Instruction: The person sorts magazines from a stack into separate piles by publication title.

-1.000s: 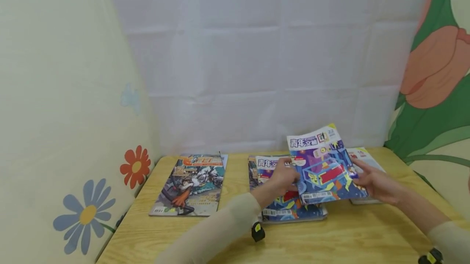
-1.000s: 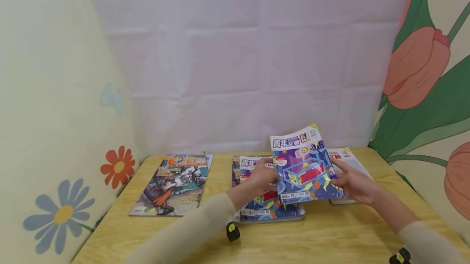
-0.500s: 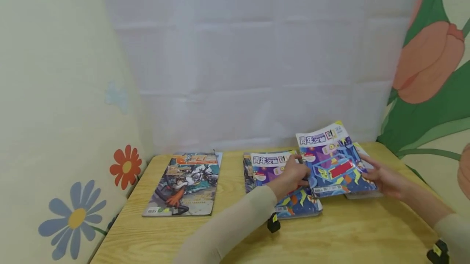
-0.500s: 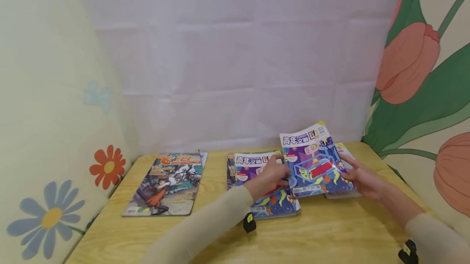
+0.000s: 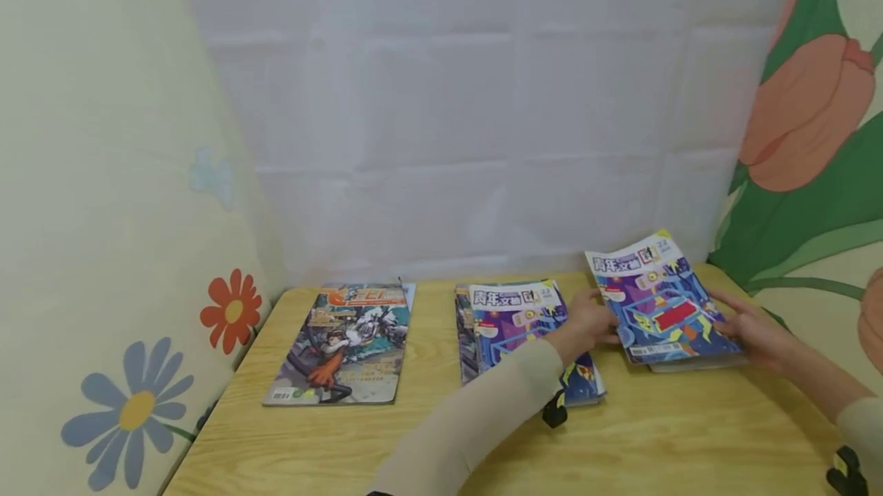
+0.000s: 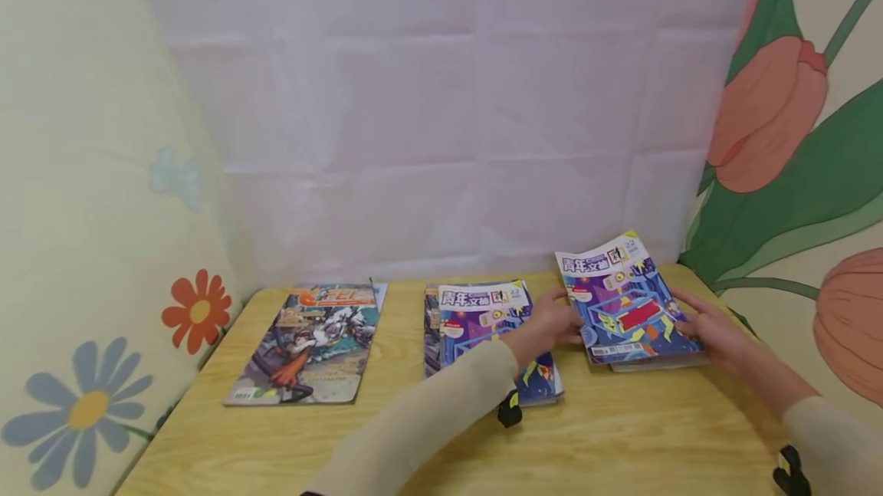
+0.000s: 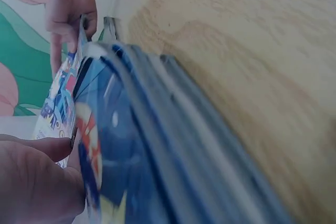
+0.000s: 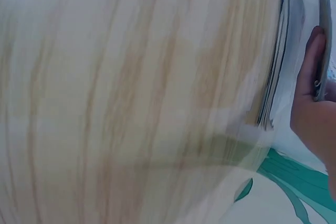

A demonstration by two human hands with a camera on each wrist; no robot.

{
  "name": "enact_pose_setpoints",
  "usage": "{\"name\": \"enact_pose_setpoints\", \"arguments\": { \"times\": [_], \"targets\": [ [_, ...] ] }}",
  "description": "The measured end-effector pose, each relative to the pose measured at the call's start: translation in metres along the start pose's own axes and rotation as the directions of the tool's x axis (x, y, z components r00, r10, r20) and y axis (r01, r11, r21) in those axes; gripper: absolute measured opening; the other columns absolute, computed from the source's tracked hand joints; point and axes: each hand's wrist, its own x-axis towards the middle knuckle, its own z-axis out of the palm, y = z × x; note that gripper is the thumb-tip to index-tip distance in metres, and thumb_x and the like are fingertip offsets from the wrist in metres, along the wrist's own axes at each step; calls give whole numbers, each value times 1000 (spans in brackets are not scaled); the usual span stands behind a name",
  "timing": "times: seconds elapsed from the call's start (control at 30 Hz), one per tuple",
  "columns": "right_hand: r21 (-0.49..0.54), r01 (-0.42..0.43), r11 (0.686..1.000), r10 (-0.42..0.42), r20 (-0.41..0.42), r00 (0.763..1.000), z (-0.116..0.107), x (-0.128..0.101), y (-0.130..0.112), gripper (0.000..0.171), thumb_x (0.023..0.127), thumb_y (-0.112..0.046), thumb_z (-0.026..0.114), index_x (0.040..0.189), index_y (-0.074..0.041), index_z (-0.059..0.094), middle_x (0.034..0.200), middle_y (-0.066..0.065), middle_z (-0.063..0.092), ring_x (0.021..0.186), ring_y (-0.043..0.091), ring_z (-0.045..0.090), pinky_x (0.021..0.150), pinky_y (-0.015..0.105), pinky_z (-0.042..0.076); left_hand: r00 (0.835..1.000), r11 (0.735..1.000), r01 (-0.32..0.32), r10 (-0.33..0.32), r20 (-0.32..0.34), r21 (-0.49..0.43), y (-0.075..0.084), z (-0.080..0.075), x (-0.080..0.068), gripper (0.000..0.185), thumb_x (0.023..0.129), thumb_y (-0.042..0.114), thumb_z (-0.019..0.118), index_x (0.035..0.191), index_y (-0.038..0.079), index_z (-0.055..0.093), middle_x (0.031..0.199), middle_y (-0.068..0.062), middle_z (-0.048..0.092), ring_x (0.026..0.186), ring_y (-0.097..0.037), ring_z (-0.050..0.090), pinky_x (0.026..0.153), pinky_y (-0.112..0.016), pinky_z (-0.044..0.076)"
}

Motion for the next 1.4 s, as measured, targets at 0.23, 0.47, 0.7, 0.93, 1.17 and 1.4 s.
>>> {"name": "enact_pose_setpoints", "arguments": {
  "times": [0.23, 0.47, 0.7, 0.93, 1.17, 1.4],
  "targets": [
    [-281, 35, 959, -64, -96, 993, -6, -2, 2, 70, 101, 0, 48, 162, -9, 16, 131, 25, 50, 91, 13, 62, 75, 33, 56, 998, 999, 44, -45, -33, -27, -10, 21, -1, 62, 72, -28, 57, 125, 4, 66, 77, -18, 70, 68, -37, 70, 64, -48, 61],
    [-436, 46, 899, -117, -138, 984, -3, 3, 3, 64, 100, 1, 47, 156, 6, 17, 141, 44, 32, 93, 18, 58, 73, 29, 52, 992, 997, 73, -69, -101, 39, -6, 26, -3, 55, 71, -27, 59, 114, 4, 71, 73, -14, 68, 62, -28, 68, 60, -42, 62],
    [-504, 27, 863, -104, -125, 987, -2, 7, -3, 64, 98, 2, 47, 155, 10, 19, 141, 44, 33, 101, 29, 55, 75, 29, 49, 994, 995, 71, -65, -87, 64, -3, 26, -4, 45, 73, -27, 59, 106, 2, 70, 69, -16, 68, 59, -26, 67, 63, -43, 62],
    [-524, -27, 851, -55, -139, 989, -6, 8, -5, 60, 100, -1, 47, 151, 17, 22, 136, 44, 39, 99, 27, 57, 75, 29, 50, 994, 993, 81, -74, -84, 87, -4, 27, -3, 41, 73, -25, 61, 103, 2, 69, 68, -16, 67, 55, -26, 64, 65, -44, 62],
    [-603, -51, 796, -59, -162, 985, -10, 6, -6, 55, 102, -9, 54, 141, 24, 35, 122, 38, 57, 92, 22, 61, 72, 30, 52, 993, 984, 121, -121, -15, 134, -4, 24, -4, 19, 73, -22, 61, 79, -4, 60, 73, -22, 67, 69, -35, 71, 71, -44, 62],
    [-752, -8, 659, -153, -144, 978, -10, -1, -19, 49, 104, -15, 51, 127, 28, 48, 122, 44, 54, 104, 48, 59, 84, 51, 53, 976, 976, 139, -163, 145, 166, 6, 16, -1, 8, 82, -13, 64, 88, -9, 63, 81, -19, 62, 69, -32, 63, 82, -49, 59]
  ]
}}
